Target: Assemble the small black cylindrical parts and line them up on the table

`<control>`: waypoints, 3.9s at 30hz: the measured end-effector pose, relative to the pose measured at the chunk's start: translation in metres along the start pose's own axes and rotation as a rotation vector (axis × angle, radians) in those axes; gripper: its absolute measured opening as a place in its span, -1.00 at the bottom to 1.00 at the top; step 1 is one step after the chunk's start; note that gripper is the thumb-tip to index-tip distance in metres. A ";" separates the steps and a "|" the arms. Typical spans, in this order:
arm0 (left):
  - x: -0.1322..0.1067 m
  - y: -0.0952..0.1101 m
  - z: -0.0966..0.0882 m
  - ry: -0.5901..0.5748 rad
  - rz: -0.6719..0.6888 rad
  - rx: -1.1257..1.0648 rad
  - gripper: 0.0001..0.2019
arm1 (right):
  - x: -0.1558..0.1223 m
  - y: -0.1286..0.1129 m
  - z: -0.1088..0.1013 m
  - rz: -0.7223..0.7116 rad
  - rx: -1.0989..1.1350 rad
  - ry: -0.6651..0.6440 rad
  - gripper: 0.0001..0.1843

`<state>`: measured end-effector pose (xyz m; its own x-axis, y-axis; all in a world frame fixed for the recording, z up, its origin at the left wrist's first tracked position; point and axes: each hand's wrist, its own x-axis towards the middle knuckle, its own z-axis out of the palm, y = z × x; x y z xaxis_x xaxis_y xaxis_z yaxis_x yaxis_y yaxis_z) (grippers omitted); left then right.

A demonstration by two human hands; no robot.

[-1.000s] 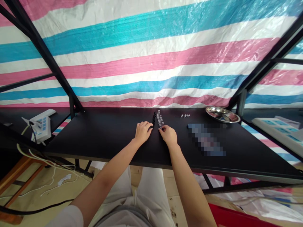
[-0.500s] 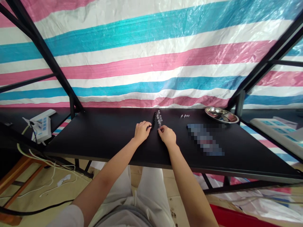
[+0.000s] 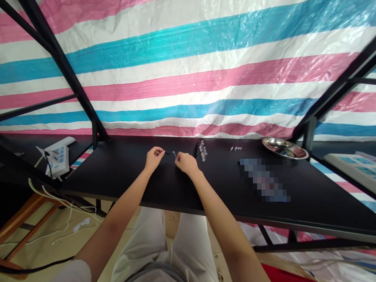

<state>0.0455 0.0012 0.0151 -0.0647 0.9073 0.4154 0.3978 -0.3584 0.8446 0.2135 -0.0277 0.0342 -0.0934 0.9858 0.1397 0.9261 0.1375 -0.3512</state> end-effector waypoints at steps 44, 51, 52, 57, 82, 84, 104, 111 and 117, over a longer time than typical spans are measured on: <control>-0.023 0.016 0.009 -0.005 0.399 0.020 -0.88 | -0.009 -0.006 0.025 0.043 -0.002 0.108 -0.88; -0.021 0.013 0.011 -0.009 0.376 0.047 -0.95 | -0.010 -0.007 0.024 0.033 0.044 0.115 -0.88; -0.021 0.013 0.010 -0.014 0.369 0.042 -0.96 | -0.010 -0.007 0.024 0.031 0.051 0.118 -0.88; -0.020 0.015 0.010 -0.033 0.298 -0.051 -0.94 | -0.011 -0.007 0.023 0.000 0.096 0.143 -0.87; -0.020 0.015 0.012 -0.112 0.070 -0.286 -0.83 | -0.011 0.002 0.027 -0.121 0.130 0.235 -0.80; -0.020 0.014 0.013 -0.119 0.076 -0.277 -0.83 | -0.011 0.002 0.030 -0.126 0.112 0.233 -0.79; -0.016 0.008 0.013 -0.134 -0.119 -0.307 -0.80 | -0.011 -0.007 0.029 -0.057 0.263 0.282 -0.76; -0.016 0.010 0.012 -0.130 -0.207 -0.425 -0.81 | -0.008 -0.003 0.035 -0.145 0.406 0.283 -0.74; -0.017 0.009 0.013 -0.161 -0.177 -0.461 -0.81 | -0.010 -0.005 0.033 -0.214 0.464 0.241 -0.66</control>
<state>0.0618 -0.0143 0.0114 0.0614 0.9722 0.2258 -0.0532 -0.2227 0.9734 0.1973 -0.0356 0.0041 -0.1245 0.8890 0.4407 0.6327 0.4133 -0.6549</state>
